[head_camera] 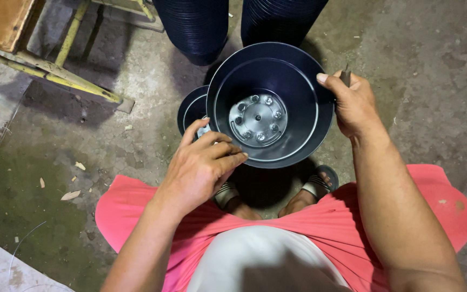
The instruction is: The person sits on the floor and repeatedly smooths the rim of a black plastic basin using a small metal tool. The person rotates the basin and scrapes along the edge, then places the basin into a stack of similar basins and repeats the process.
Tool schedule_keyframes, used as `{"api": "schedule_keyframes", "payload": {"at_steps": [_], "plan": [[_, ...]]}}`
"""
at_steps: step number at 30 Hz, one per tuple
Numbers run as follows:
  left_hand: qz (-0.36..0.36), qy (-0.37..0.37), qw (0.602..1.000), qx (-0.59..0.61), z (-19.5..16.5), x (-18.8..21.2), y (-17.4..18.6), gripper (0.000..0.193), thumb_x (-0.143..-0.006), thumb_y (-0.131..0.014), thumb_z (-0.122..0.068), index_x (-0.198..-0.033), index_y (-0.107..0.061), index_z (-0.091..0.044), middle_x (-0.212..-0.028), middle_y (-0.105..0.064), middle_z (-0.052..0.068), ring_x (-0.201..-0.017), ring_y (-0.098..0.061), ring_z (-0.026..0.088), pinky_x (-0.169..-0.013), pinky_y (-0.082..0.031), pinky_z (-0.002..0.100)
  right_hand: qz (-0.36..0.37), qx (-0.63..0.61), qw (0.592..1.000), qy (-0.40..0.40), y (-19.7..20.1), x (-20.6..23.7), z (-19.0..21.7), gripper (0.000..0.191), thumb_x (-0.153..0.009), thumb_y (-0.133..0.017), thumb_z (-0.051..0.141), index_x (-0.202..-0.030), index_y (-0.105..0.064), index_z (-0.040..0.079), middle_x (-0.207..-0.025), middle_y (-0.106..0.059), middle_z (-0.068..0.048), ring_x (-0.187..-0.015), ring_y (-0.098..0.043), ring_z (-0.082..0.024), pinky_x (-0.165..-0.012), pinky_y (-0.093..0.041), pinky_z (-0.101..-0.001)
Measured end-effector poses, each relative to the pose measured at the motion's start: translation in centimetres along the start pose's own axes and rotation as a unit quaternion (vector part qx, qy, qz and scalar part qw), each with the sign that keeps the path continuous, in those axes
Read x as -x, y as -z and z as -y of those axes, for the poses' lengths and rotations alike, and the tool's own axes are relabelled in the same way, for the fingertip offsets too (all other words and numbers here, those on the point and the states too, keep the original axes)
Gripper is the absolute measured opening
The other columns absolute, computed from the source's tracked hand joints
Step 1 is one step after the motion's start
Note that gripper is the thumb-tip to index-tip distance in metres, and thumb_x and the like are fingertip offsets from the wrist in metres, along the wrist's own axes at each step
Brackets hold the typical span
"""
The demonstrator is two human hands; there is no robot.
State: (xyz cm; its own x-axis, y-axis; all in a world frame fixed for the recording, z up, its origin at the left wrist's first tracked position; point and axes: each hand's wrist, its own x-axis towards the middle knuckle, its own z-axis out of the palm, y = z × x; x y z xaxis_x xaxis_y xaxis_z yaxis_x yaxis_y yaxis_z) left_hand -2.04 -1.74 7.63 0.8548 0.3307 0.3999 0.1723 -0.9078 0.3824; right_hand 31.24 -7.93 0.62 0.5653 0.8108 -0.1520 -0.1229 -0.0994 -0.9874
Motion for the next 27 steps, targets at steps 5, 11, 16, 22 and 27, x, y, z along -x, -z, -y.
{"api": "schedule_keyframes", "payload": {"at_steps": [5,11,16,22,27], "plan": [[-0.002,0.021,0.999,0.036,0.1,0.3,-0.7,0.026,-0.076,-0.079,-0.01,-0.101,-0.082,-0.014,-0.093,-0.075,0.0,-0.098,-0.068,0.019,-0.115,-0.036,0.053,-0.02,0.022,0.999,-0.017,0.0,-0.1,-0.6,0.022,-0.095,-0.073,0.027,-0.083,-0.062,0.012,-0.077,-0.063,0.005,-0.07,-0.056,-0.006,-0.064,-0.045,-0.0241],[-0.105,0.209,0.946,0.223,0.5,0.1,-4.2,0.013,-0.091,-0.076,-0.011,-0.104,-0.079,-0.01,-0.093,-0.077,0.002,-0.087,-0.072,0.018,-0.101,-0.046,0.042,0.055,0.004,0.998,0.033,-2.1,1.6,-1.5,0.022,-0.106,-0.058,0.03,-0.098,-0.062,0.01,-0.077,-0.063,0.002,-0.06,-0.052,-0.007,-0.05,-0.039,-0.0245],[-0.166,0.357,0.827,0.401,0.6,0.1,-6.6,0.021,-0.094,-0.071,-0.011,-0.113,-0.077,-0.006,-0.098,-0.079,0.008,-0.088,-0.071,0.021,-0.083,-0.055,0.033,0.077,0.263,0.94,0.205,-7.0,7.6,-1.4,0.014,-0.101,-0.068,0.011,-0.115,-0.069,0.007,-0.08,-0.06,-0.005,-0.072,-0.054,-0.009,-0.062,-0.043,-0.0271],[-0.184,0.345,0.886,0.249,0.8,0.9,-7.0,0.021,-0.088,-0.077,-0.016,-0.107,-0.081,-0.008,-0.097,-0.081,0.01,-0.085,-0.07,0.021,-0.088,-0.051,0.032,0.135,0.283,0.916,0.25,-9.4,10.5,0.8,0.017,-0.094,-0.071,0.011,-0.11,-0.07,0.005,-0.091,-0.076,-0.011,-0.078,-0.075,-0.015,-0.069,-0.056,-0.0293],[-0.182,0.329,0.892,0.251,0.9,0.8,-7.2,0.02,-0.088,-0.078,-0.017,-0.107,-0.081,-0.01,-0.101,-0.081,0.008,-0.086,-0.07,0.019,-0.091,-0.051,0.032,0.129,0.329,0.912,0.209,-9.8,10.7,1.2,0.018,-0.09,-0.073,0.013,-0.108,-0.072,0.008,-0.085,-0.075,-0.01,-0.058,-0.07,-0.018,-0.054,-0.053,-0.0305]]}}
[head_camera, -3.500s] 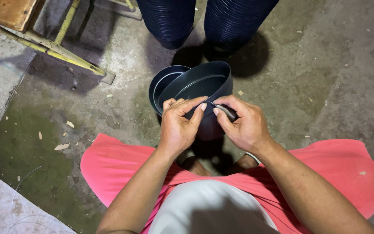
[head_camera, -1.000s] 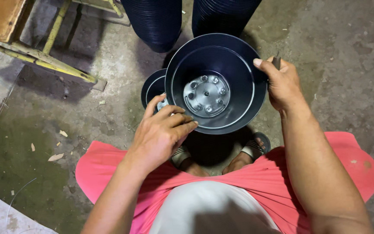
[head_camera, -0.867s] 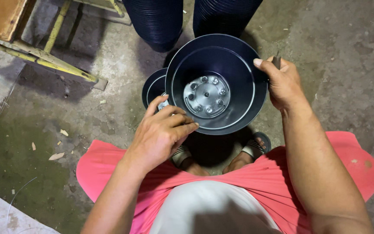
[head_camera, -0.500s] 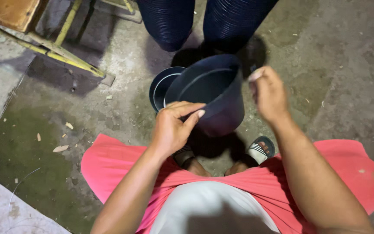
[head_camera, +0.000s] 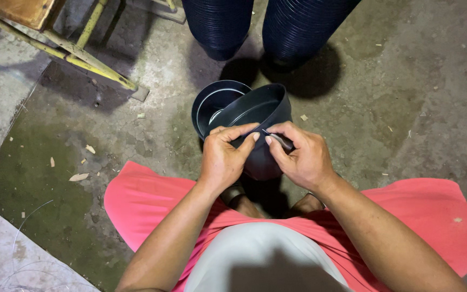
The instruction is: The person sits on the floor and repeatedly smooths the rim of a black plastic basin using a small metal tool. The person rotates the basin and scrapes along the edge, then places the basin into a stack of similar basins and repeats the process.
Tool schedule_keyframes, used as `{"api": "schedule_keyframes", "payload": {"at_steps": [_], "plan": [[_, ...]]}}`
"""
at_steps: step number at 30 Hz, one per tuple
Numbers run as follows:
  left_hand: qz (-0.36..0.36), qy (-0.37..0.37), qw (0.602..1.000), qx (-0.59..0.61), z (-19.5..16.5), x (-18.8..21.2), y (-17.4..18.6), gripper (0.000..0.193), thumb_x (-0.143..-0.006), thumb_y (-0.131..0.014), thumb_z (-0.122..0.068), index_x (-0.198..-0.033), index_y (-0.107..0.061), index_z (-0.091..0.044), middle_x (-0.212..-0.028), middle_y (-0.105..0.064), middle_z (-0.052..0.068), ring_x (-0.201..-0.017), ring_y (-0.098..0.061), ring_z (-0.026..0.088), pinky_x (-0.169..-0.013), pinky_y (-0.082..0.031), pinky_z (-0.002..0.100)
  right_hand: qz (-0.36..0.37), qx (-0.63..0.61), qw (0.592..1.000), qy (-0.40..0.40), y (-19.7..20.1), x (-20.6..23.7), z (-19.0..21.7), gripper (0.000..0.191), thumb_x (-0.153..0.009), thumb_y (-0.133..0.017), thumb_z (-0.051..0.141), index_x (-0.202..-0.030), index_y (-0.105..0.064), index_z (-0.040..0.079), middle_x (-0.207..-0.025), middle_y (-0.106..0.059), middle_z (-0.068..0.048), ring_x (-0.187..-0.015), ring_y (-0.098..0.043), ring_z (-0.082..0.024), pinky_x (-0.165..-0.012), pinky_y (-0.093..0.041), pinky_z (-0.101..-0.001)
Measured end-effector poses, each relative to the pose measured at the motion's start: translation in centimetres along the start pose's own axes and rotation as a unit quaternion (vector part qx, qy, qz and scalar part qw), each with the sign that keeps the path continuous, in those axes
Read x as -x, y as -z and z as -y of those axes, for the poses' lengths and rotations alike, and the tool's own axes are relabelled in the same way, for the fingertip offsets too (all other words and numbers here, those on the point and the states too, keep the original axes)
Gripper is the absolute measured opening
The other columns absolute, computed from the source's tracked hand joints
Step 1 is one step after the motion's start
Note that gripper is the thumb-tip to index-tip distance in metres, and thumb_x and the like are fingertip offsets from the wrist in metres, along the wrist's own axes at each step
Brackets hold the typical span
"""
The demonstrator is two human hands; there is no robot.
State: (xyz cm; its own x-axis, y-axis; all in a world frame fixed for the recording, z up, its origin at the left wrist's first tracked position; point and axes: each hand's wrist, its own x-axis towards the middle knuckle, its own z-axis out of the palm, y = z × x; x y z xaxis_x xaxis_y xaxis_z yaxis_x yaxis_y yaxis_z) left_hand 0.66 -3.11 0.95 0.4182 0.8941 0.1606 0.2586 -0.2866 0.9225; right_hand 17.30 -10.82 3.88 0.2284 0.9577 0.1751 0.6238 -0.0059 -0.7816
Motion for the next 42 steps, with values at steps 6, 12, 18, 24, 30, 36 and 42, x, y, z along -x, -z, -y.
{"api": "schedule_keyframes", "payload": {"at_steps": [6,12,18,24,30,36,42], "plan": [[0.002,-0.009,1.0,-0.004,0.0,0.1,0.1,0.019,-0.089,-0.077,-0.017,-0.107,-0.081,-0.01,-0.101,-0.082,0.007,-0.087,-0.071,0.018,-0.094,-0.049,0.033,-0.002,0.016,0.999,0.048,0.1,0.2,0.0,0.017,-0.092,-0.072,0.014,-0.108,-0.072,0.008,-0.087,-0.074,-0.01,-0.059,-0.069,-0.019,-0.055,-0.053,-0.0307],[0.007,-0.004,1.0,-0.014,-0.3,0.0,0.2,0.019,-0.088,-0.078,-0.018,-0.106,-0.081,-0.011,-0.099,-0.081,0.006,-0.087,-0.07,0.019,-0.093,-0.049,0.033,0.001,0.038,0.997,0.069,0.2,0.1,0.0,0.017,-0.092,-0.073,0.015,-0.107,-0.071,0.008,-0.086,-0.074,-0.009,-0.063,-0.071,-0.02,-0.057,-0.054,-0.0314],[0.012,-0.011,1.0,-0.017,-0.5,0.1,0.2,0.02,-0.089,-0.077,-0.017,-0.107,-0.081,-0.011,-0.1,-0.081,0.006,-0.087,-0.07,0.019,-0.096,-0.048,0.033,0.017,0.035,0.999,0.008,0.3,0.0,0.1,0.016,-0.09,-0.073,0.016,-0.104,-0.072,0.008,-0.085,-0.075,-0.01,-0.059,-0.071,-0.023,-0.055,-0.053,-0.0337],[0.014,-0.008,1.0,-0.016,-0.5,0.2,-0.1,0.019,-0.089,-0.077,-0.017,-0.106,-0.081,-0.011,-0.101,-0.081,0.006,-0.089,-0.07,0.018,-0.098,-0.047,0.033,-0.005,0.042,0.995,0.088,0.5,0.2,-0.2,0.015,-0.092,-0.073,0.014,-0.106,-0.07,0.007,-0.089,-0.074,-0.012,-0.075,-0.074,-0.026,-0.064,-0.056,-0.0348],[0.013,-0.036,0.999,-0.031,-1.2,0.2,-0.2,0.019,-0.09,-0.076,-0.014,-0.107,-0.081,-0.01,-0.092,-0.079,0.006,-0.086,-0.067,0.02,-0.096,-0.045,0.034,-0.002,0.073,0.994,0.079,0.5,0.3,-0.3,0.018,-0.09,-0.074,0.015,-0.105,-0.069,0.006,-0.086,-0.073,-0.014,-0.071,-0.072,-0.029,-0.061,-0.055,-0.0376],[0.021,-0.157,0.985,-0.067,-2.6,0.5,0.0,0.023,-0.09,-0.07,-0.006,-0.113,-0.077,-0.005,-0.09,-0.074,0.008,-0.085,-0.069,0.022,-0.095,-0.043,0.037,-0.013,0.11,0.991,0.069,0.8,0.8,-0.4,0.021,-0.088,-0.074,0.018,-0.102,-0.065,0.006,-0.083,-0.072,-0.016,-0.072,-0.072,-0.035,-0.061,-0.055,-0.0433],[0.037,-0.198,0.972,-0.123,-2.5,0.6,-0.5,0.025,-0.087,-0.072,-0.006,-0.112,-0.077,-0.003,-0.089,-0.072,0.008,-0.085,-0.068,0.025,-0.094,-0.043,0.04,-0.023,0.15,0.987,0.048,-0.1,0.8,-0.7,0.021,-0.09,-0.073,0.02,-0.101,-0.064,0.005,-0.083,-0.073,-0.018,-0.069,-0.07,-0.04,-0.059,-0.053,-0.0481]]}}
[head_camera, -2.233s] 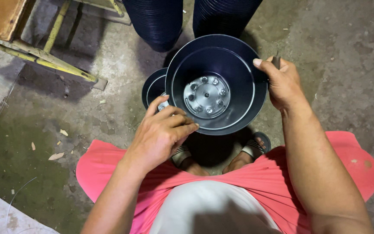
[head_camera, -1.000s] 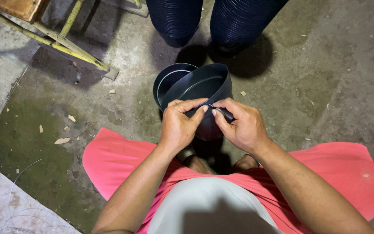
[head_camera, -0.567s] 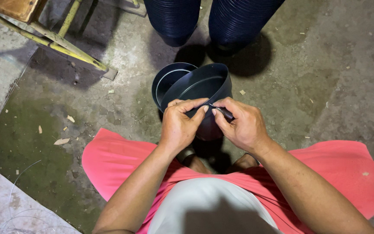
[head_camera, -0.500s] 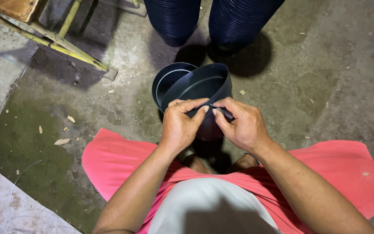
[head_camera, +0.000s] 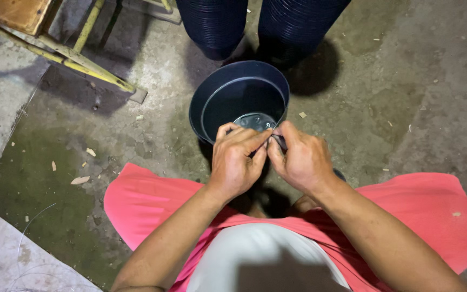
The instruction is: The person sits on the floor and repeatedly smooths the rim of a black plastic basin using a small metal tool. The person rotates the basin and scrapes along the edge, then places the basin into a stack of similar basins and repeats the process.
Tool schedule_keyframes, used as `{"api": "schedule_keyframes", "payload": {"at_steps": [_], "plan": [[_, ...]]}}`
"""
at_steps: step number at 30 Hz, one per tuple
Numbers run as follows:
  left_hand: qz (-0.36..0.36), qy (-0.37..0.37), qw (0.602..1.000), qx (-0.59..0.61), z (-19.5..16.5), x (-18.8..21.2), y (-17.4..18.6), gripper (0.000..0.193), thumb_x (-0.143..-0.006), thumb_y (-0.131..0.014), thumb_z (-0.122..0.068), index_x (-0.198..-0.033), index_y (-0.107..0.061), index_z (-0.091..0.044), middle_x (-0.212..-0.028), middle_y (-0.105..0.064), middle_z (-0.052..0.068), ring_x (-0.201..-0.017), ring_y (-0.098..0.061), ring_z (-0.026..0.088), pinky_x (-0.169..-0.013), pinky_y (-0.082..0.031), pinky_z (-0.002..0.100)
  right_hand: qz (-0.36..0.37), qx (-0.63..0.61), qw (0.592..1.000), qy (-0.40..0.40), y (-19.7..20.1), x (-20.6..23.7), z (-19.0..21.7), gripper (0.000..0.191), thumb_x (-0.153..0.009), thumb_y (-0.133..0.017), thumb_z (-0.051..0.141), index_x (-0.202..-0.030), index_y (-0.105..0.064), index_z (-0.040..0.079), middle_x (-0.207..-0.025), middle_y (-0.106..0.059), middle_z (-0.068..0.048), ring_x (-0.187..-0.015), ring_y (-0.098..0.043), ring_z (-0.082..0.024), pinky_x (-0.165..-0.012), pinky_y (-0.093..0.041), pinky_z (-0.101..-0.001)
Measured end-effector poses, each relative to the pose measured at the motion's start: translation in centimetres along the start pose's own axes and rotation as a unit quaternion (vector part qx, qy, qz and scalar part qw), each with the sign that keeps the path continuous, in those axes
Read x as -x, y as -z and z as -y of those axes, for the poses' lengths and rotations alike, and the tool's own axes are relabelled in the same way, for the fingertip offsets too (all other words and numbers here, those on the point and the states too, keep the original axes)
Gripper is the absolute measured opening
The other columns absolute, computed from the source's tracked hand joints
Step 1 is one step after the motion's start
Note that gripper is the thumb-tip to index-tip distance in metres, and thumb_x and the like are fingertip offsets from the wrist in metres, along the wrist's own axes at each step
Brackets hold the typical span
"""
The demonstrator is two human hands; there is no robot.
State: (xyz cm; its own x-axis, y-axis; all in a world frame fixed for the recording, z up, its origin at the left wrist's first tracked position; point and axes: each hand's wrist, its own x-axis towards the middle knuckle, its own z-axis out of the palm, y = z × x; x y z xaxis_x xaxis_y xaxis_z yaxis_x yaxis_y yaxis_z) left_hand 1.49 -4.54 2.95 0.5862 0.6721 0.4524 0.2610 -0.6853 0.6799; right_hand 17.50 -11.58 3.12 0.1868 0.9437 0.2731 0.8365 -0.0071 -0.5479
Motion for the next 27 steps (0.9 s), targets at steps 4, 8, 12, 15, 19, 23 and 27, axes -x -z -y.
{"api": "schedule_keyframes", "payload": {"at_steps": [4,8,12,15,19,23,27], "plan": [[-0.007,-0.038,0.998,-0.042,1.3,-0.3,-0.5,0.024,-0.088,-0.077,-0.01,-0.111,-0.076,-0.006,-0.096,-0.074,0.007,-0.091,-0.069,0.023,-0.095,-0.044,0.039,0.039,-0.042,0.998,-0.015,-0.1,-0.2,-0.4,0.018,-0.092,-0.071,0.02,-0.103,-0.064,0.007,-0.072,-0.069,-0.016,-0.064,-0.069,-0.037,-0.059,-0.053,-0.046],[0.054,-0.058,0.997,-0.022,3.1,-0.3,1.0,0.024,-0.085,-0.079,-0.009,-0.109,-0.078,-0.008,-0.089,-0.074,0.005,-0.087,-0.07,0.02,-0.099,-0.043,0.042,0.156,-0.106,0.98,-0.058,1.0,-1.0,-2.0,0.018,-0.092,-0.07,0.022,-0.103,-0.068,0.008,-0.064,-0.067,-0.013,-0.052,-0.066,-0.028,-0.053,-0.05,-0.0402],[0.035,-0.042,0.998,-0.023,4.4,-0.5,3.4,0.023,-0.086,-0.079,-0.009,-0.108,-0.079,-0.012,-0.093,-0.076,0.004,-0.089,-0.07,0.019,-0.1,-0.043,0.041,0.178,-0.245,0.949,0.089,3.1,-1.5,-4.5,0.017,-0.097,-0.068,0.018,-0.108,-0.069,0.005,-0.083,-0.073,-0.005,-0.069,-0.066,-0.014,-0.058,-0.053,-0.0318],[0.001,-0.025,0.999,-0.04,4.7,-0.6,4.3,0.024,-0.087,-0.079,-0.008,-0.111,-0.078,-0.012,-0.095,-0.076,0.004,-0.088,-0.069,0.02,-0.099,-0.045,0.04,0.096,-0.284,0.953,0.036,4.6,-1.5,-6.4,0.018,-0.105,-0.066,0.018,-0.11,-0.069,0.002,-0.094,-0.07,-0.004,-0.086,-0.06,-0.009,-0.072,-0.05,-0.0297],[-0.028,-0.074,0.99,-0.119,3.4,0.0,2.9,0.028,-0.085,-0.074,-0.005,-0.112,-0.075,-0.007,-0.097,-0.075,0.007,-0.088,-0.068,0.024,-0.096,-0.046,0.042,0.007,-0.236,0.933,-0.273,1.8,-2.2,-7.0,0.03,-0.103,-0.072,0.029,-0.093,-0.059,0.003,-0.076,-0.059,-0.007,-0.063,-0.051,-0.013,-0.053,-0.041,-0.0296],[-0.015,-0.076,0.989,-0.124,0.8,0.6,-1.1,0.029,-0.089,-0.072,-0.006,-0.117,-0.075,-0.002,-0.093,-0.071,0.008,-0.086,-0.066,0.026,-0.093,-0.047,0.04,0.034,-0.35,0.882,-0.315,-2.1,-1.9,-6.3,0.026,-0.097,-0.072,0.028,-0.091,-0.056,0.008,-0.073,-0.059,0.0,-0.061,-0.059,-0.008,-0.052,-0.055,-0.0275],[0.02,-0.092,0.99,-0.107,-0.9,1.2,-2.6,0.03,-0.089,-0.073,-0.013,-0.117,-0.074,-0.001,-0.096,-0.072,0.008,-0.09,-0.066,0.025,-0.095,-0.047,0.041,-0.004,-0.399,0.867,-0.297,-2.6,-2.9,-8.0,0.012,-0.087,-0.072,0.017,-0.09,-0.061,0.012,-0.075,-0.065,0.005,-0.062,-0.062,-0.007,-0.054,-0.054,-0.0253]]}}
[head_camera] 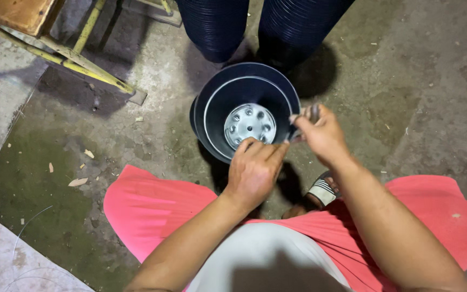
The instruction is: The person sits on the floor and repeatedly smooths the rim of a black plastic basin using a small metal tool. The person rotates the basin and scrapes along the edge, then places the basin into a stack of similar basins and repeats the process.
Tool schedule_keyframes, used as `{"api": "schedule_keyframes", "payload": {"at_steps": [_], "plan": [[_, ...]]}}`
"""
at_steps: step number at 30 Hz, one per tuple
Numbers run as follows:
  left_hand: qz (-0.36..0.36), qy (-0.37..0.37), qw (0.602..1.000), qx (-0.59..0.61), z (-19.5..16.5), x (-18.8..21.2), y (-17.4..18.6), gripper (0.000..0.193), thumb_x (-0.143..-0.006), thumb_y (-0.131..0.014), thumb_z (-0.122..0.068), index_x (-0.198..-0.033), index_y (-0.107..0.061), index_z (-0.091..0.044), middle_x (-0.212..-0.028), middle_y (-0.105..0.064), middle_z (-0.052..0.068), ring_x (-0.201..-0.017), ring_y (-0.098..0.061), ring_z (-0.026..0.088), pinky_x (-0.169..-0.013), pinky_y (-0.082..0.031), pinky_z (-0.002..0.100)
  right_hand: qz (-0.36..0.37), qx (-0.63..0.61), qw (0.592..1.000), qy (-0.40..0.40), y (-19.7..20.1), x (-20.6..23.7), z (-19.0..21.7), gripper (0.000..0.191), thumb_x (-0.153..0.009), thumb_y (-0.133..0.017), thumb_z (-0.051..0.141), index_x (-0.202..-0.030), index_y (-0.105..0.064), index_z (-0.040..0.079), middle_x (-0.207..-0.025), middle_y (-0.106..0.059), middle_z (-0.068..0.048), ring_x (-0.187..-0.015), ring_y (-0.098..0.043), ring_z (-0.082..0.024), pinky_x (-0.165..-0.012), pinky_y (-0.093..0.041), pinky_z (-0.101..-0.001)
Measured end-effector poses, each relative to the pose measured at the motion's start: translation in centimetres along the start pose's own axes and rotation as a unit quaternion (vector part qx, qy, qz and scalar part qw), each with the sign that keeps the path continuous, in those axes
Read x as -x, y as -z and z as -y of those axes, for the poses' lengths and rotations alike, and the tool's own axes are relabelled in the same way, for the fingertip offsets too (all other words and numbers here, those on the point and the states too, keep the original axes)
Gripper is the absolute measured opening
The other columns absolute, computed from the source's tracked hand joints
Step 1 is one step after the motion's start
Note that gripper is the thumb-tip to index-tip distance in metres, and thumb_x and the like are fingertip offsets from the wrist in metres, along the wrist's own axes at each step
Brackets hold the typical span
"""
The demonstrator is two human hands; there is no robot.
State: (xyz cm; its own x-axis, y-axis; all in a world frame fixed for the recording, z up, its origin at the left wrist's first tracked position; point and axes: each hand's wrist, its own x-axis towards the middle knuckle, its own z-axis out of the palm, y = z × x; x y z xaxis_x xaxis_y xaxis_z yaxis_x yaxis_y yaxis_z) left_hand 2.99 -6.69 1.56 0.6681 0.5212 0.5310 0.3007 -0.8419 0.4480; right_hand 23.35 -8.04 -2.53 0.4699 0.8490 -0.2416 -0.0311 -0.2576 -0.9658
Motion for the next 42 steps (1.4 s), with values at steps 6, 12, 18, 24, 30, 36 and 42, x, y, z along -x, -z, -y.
{"api": "schedule_keyframes", "payload": {"at_steps": [6,12,18,24,30,36,42], "plan": [[0.066,-0.081,0.995,-0.012,2.1,0.8,2.8,0.031,-0.078,-0.069,-0.014,-0.107,-0.075,-0.005,-0.093,-0.073,0.005,-0.093,-0.067,0.022,-0.101,-0.046,0.045,-0.07,0.016,0.996,0.044,4.2,-3.1,1.2,0.026,-0.098,-0.078,0.02,-0.087,-0.057,0.011,-0.075,-0.053,0.007,-0.065,-0.047,-0.005,-0.058,-0.039,-0.0245],[0.077,-0.047,0.995,-0.034,2.9,0.3,1.3,0.025,-0.082,-0.068,-0.01,-0.104,-0.078,-0.003,-0.088,-0.072,0.008,-0.086,-0.066,0.025,-0.092,-0.047,0.041,-0.081,0.126,0.988,-0.039,0.2,-1.0,1.4,0.027,-0.092,-0.08,0.025,-0.086,-0.058,0.011,-0.068,-0.056,0.004,-0.057,-0.049,-0.008,-0.052,-0.042,-0.0269],[0.056,-0.012,0.998,-0.013,3.3,0.4,0.7,0.017,-0.087,-0.074,-0.013,-0.102,-0.078,-0.006,-0.088,-0.072,0.007,-0.085,-0.067,0.024,-0.098,-0.046,0.044,-0.039,0.062,0.997,0.008,-0.7,-0.5,0.8,0.022,-0.093,-0.076,0.015,-0.093,-0.056,0.004,-0.073,-0.057,0.001,-0.061,-0.056,-0.009,-0.056,-0.052,-0.0291],[0.078,-0.027,0.996,0.035,4.9,0.7,3.1,0.018,-0.085,-0.078,-0.015,-0.102,-0.078,-0.01,-0.096,-0.075,0.004,-0.094,-0.069,0.022,-0.102,-0.044,0.044,-0.064,0.064,0.996,-0.01,0.3,-1.3,1.2,0.013,-0.092,-0.073,0.013,-0.094,-0.062,0.005,-0.074,-0.059,0.001,-0.062,-0.053,-0.009,-0.055,-0.044,-0.028],[0.092,-0.019,0.994,0.057,5.1,0.8,4.0,0.019,-0.085,-0.078,-0.013,-0.103,-0.079,-0.009,-0.098,-0.075,0.005,-0.096,-0.069,0.023,-0.101,-0.046,0.042,-0.039,0.044,0.998,-0.01,-0.2,-1.4,1.6,0.011,-0.093,-0.07,0.014,-0.091,-0.061,0.008,-0.074,-0.06,0.003,-0.064,-0.055,-0.008,-0.057,-0.046,-0.026],[0.085,-0.016,0.994,0.068,5.1,1.1,3.7,0.02,-0.083,-0.079,-0.011,-0.103,-0.079,-0.008,-0.096,-0.074,0.005,-0.093,-0.069,0.024,-0.095,-0.047,0.041,-0.035,0.065,0.997,-0.021,0.0,-1.3,1.2,0.016,-0.095,-0.069,0.016,-0.087,-0.058,0.009,-0.073,-0.057,0.003,-0.063,-0.054,-0.008,-0.057,-0.049,-0.0265],[0.014,0.047,0.994,0.093,5.5,0.8,2.5,0.013,-0.087,-0.079,-0.012,-0.1,-0.079,-0.008,-0.094,-0.076,0.005,-0.089,-0.07,0.021,-0.092,-0.045,0.037,-0.016,-0.019,0.997,-0.072,0.2,-1.1,1.3,0.025,-0.104,-0.054,0.03,-0.087,-0.057,0.013,-0.062,-0.056,-0.002,-0.049,-0.052,-0.013,-0.047,-0.043,-0.0287]]}}
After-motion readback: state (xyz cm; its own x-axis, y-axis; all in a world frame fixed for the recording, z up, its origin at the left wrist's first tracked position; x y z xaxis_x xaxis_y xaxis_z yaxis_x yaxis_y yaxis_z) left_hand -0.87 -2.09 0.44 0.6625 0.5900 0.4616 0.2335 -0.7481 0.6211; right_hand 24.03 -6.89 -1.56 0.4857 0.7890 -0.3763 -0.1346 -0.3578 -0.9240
